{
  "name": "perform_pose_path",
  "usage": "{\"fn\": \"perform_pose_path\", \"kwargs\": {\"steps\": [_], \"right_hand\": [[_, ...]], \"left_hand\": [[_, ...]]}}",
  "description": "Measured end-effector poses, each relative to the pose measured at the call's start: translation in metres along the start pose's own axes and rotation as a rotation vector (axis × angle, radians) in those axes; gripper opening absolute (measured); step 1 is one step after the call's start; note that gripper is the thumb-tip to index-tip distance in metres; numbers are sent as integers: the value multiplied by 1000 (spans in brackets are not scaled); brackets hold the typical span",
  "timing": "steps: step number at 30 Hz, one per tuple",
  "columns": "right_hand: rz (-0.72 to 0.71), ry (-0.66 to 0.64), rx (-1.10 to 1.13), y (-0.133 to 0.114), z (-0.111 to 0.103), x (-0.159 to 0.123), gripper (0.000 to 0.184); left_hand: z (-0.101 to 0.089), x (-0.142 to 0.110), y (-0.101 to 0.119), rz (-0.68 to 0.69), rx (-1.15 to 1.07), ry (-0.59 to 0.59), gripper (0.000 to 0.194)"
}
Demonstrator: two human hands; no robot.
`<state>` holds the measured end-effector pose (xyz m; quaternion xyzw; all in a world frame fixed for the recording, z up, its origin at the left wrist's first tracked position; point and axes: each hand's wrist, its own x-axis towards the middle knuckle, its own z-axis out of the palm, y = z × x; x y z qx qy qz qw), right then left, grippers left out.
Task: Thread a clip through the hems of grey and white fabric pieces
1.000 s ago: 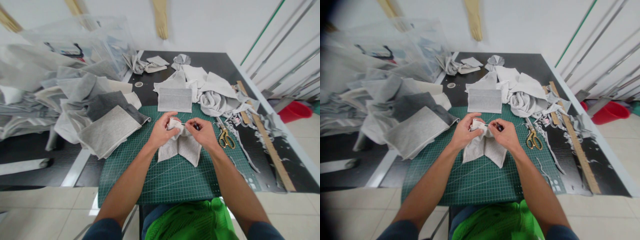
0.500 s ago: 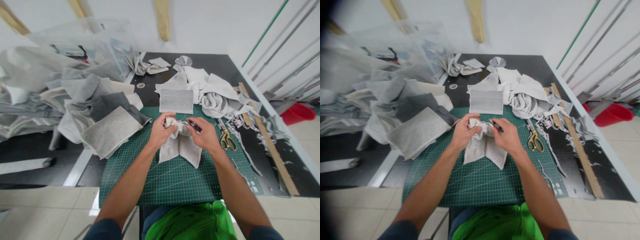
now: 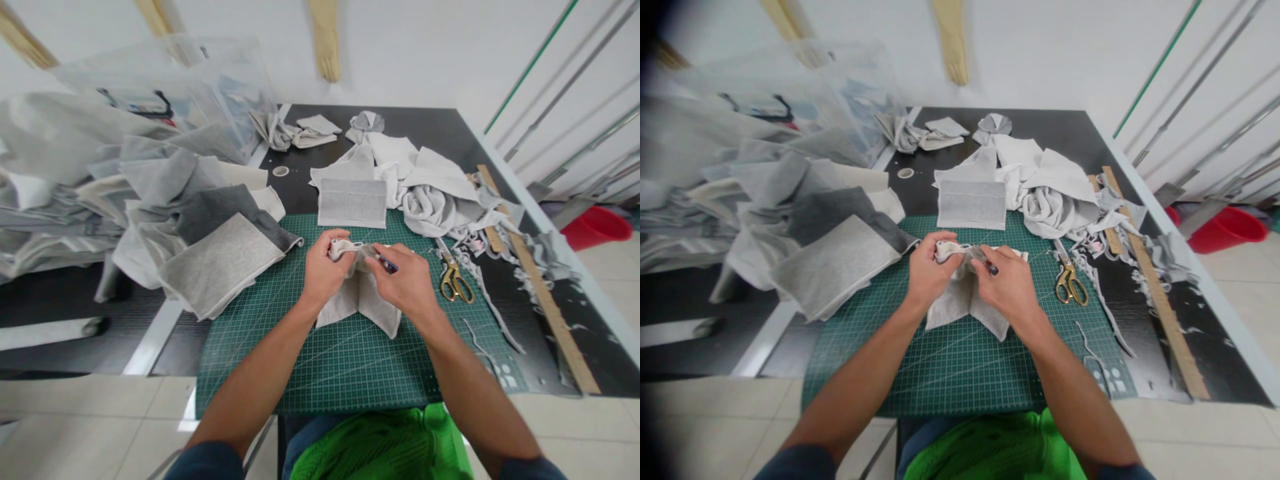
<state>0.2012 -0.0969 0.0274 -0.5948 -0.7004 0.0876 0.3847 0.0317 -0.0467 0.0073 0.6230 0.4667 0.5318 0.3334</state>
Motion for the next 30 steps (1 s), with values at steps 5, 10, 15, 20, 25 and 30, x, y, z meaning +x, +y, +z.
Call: {"fn": "perform_pose_path", "kwargs": {"steps": [5,10,15,20,25,30], "right_hand": [[21,10,-10,-3,1,0,30],[38,25,-12,-3,4,1,27],[37,40,-1,-1,6,1,24],[34,53,20,0,7,0,23],[41,44,65,-1,6,-1,23],[56,77,88,-1,4,1,24]], "left_hand": [[3,-7,-1,36,46,-6,34],[4,-10,-1,52,74,-12,33],[5,-12,1,74,82,-10,32],[4,-13,1,79,87,-7,33],[5,-12,1,70,80,-2,33],[4,-7,0,37,-14,-7,37]]}}
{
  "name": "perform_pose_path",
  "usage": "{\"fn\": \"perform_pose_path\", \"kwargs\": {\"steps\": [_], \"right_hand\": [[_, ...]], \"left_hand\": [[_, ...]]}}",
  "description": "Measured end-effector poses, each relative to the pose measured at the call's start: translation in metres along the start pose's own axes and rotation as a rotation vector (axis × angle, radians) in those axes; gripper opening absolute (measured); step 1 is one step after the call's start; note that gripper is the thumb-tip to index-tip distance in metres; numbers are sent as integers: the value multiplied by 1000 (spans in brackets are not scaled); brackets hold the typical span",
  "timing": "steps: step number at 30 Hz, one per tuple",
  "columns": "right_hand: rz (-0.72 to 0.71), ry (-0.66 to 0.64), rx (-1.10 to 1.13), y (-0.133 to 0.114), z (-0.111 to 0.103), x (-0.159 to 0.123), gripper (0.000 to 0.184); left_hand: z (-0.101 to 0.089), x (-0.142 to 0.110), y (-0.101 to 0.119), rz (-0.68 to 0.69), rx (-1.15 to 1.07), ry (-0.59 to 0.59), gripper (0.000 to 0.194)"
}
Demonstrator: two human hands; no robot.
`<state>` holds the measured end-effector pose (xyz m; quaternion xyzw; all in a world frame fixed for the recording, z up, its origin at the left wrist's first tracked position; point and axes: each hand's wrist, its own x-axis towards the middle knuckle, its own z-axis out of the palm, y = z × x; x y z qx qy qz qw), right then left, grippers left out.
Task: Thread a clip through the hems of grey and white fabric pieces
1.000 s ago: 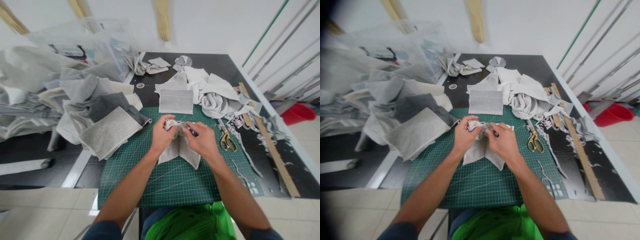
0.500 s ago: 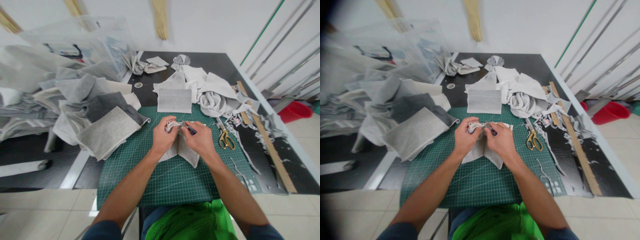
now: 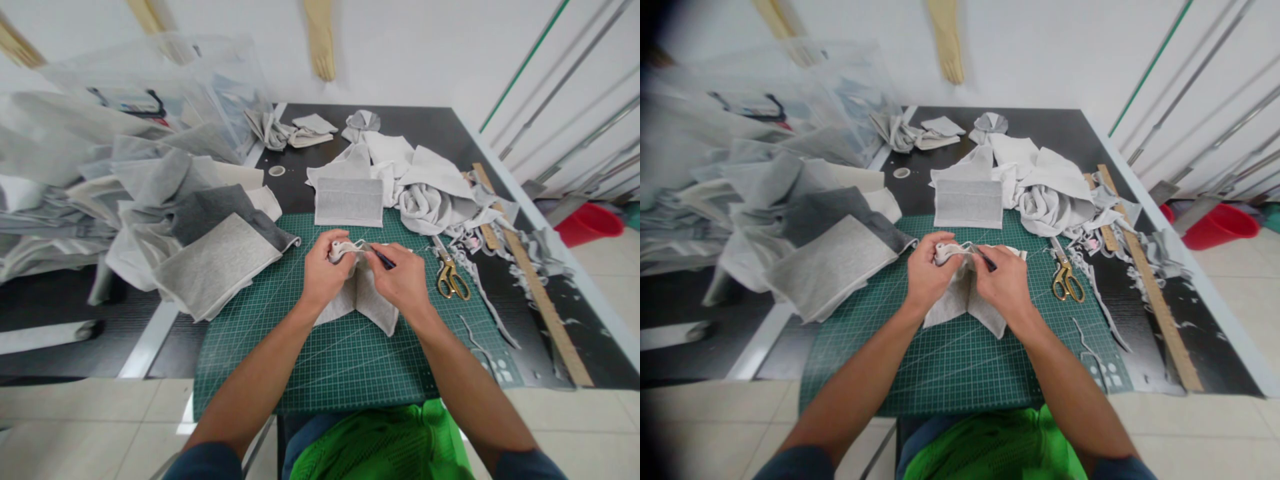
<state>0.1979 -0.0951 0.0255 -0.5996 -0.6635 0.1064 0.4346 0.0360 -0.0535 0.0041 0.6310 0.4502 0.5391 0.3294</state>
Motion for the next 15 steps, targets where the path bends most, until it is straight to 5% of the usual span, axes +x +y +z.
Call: {"fn": "perform_pose_path", "kwargs": {"steps": [15], "right_hand": [[31,-12,-19,-2,-4,2,25]], "left_hand": [[0,4,1,-72,-172,-29,34]]}}
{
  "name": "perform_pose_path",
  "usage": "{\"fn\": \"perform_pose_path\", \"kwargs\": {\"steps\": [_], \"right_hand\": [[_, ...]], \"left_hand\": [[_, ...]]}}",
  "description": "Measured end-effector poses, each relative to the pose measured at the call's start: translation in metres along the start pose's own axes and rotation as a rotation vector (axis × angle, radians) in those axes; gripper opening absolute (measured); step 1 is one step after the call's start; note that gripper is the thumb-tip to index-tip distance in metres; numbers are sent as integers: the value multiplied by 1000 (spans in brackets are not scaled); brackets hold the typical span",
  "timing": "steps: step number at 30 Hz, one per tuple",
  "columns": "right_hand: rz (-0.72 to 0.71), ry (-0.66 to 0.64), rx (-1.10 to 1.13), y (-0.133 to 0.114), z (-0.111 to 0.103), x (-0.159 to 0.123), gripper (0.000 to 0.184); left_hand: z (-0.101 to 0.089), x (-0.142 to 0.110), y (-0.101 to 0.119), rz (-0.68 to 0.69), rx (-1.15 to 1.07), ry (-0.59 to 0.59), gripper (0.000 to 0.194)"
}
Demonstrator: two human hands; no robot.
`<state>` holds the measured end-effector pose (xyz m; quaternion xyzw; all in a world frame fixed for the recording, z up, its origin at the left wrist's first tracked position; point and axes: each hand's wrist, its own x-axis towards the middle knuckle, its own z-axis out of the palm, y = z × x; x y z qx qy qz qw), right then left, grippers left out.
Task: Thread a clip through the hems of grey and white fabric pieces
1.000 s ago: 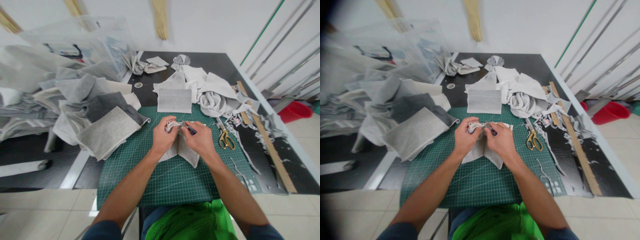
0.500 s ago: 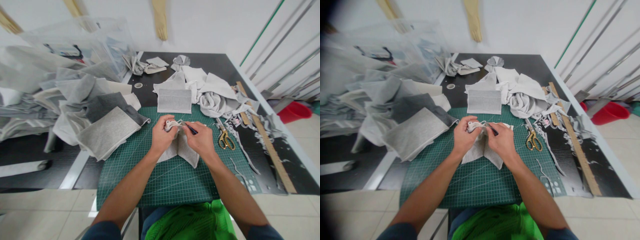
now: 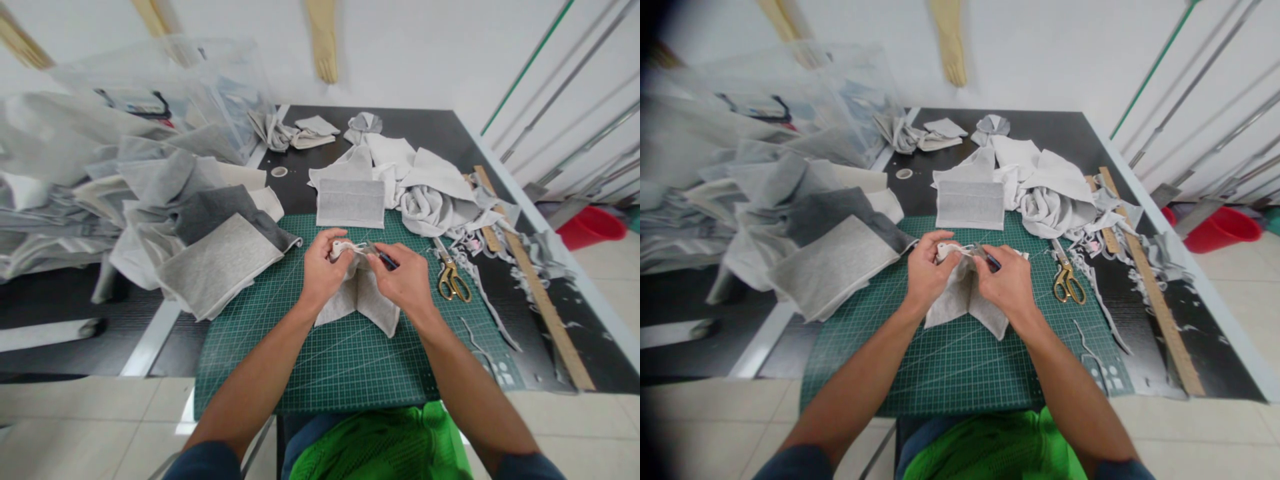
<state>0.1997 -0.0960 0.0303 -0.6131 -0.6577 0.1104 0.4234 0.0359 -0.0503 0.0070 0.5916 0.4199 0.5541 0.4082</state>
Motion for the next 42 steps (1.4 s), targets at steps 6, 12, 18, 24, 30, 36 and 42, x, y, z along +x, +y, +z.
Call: {"fn": "perform_pose_path", "kwargs": {"steps": [6,12,18,24,30,36,42], "right_hand": [[-4,-31,-17,-2,-1,0,21],[-14,-34,-39,0,-1,0,17],[-24,-12,-26,3,1,-2,17],[-28,23,20,3,2,-2,21],[-4,-6,-22,1,1,-1,21],[6,-7,-21,0,1,-1,22],[24,-8,-1,2,0,0,22]], "left_hand": [[1,-2,-1,29,27,0,32],[2,-5,-1,47,67,17,31],[2,-5,-3,73,75,37,31],[2,-3,-3,67,63,54,32],[2,-4,-2,58,55,41,32],[3,-7,-3,78,95,23,31],[3,-8,-3,110,113,6,29]]}}
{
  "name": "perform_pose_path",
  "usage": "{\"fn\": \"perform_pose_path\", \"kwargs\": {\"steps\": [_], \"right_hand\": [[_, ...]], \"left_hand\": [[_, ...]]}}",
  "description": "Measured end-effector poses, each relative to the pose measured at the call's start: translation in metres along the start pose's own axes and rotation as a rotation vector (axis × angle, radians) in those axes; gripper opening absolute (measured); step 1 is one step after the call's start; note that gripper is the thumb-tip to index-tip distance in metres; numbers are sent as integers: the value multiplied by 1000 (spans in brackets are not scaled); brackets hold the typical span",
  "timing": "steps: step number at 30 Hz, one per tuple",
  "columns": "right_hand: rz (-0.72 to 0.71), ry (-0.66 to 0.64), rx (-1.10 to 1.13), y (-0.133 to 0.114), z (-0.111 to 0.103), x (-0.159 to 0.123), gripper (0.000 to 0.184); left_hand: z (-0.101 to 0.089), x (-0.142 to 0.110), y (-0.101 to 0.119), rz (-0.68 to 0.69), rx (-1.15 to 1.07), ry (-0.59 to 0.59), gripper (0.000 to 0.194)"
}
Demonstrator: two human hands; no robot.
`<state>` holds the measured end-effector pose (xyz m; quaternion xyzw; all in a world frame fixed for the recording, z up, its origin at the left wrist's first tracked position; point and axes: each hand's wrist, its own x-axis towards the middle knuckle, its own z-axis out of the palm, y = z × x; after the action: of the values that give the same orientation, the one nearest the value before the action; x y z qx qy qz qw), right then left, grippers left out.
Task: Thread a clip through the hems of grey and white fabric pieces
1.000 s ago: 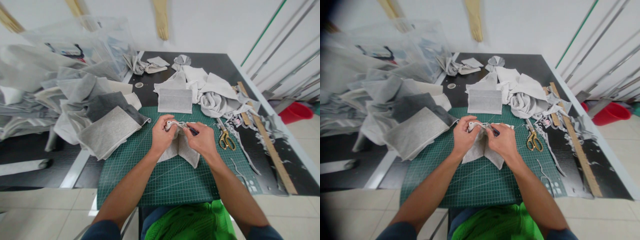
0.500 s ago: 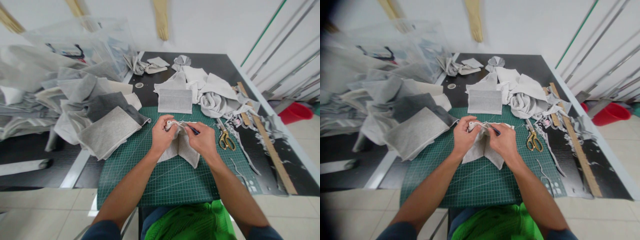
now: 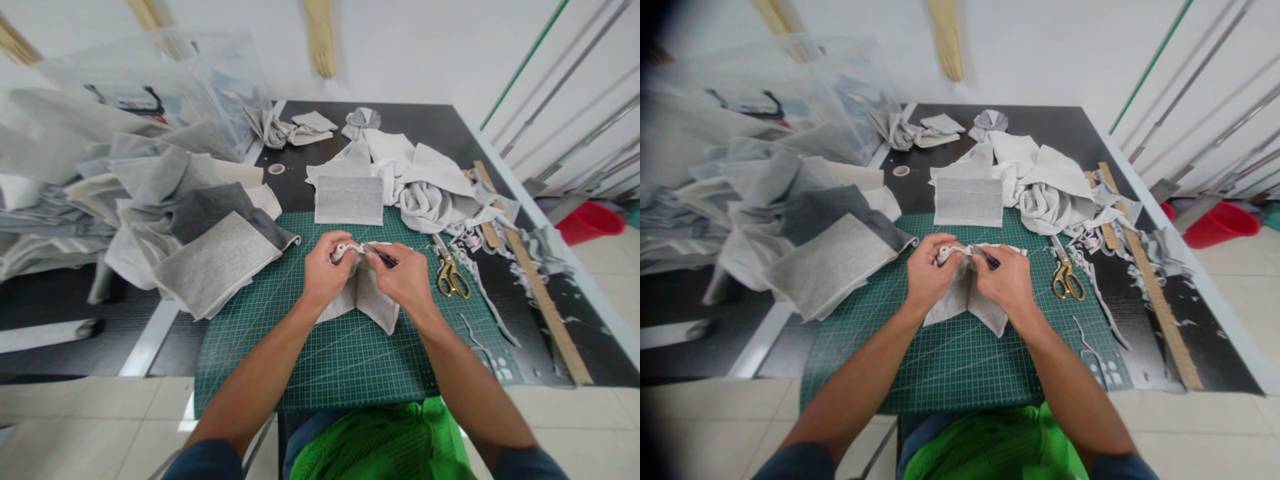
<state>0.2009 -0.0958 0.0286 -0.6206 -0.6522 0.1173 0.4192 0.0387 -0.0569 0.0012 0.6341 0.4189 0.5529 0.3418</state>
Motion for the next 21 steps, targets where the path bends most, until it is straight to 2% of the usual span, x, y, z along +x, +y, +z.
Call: {"fn": "perform_pose_path", "kwargs": {"steps": [11,17,21], "right_hand": [[-5,-9,-44,-6,-3,-2,22],[2,-34,-77,-8,-4,-3,22],[0,-39,-84,-10,-5,-2,20]], "left_hand": [[-6,2,1,29,103,-9,30],[-5,4,5,-42,88,-28,7],[-5,4,2,-16,115,-33,12]]}}
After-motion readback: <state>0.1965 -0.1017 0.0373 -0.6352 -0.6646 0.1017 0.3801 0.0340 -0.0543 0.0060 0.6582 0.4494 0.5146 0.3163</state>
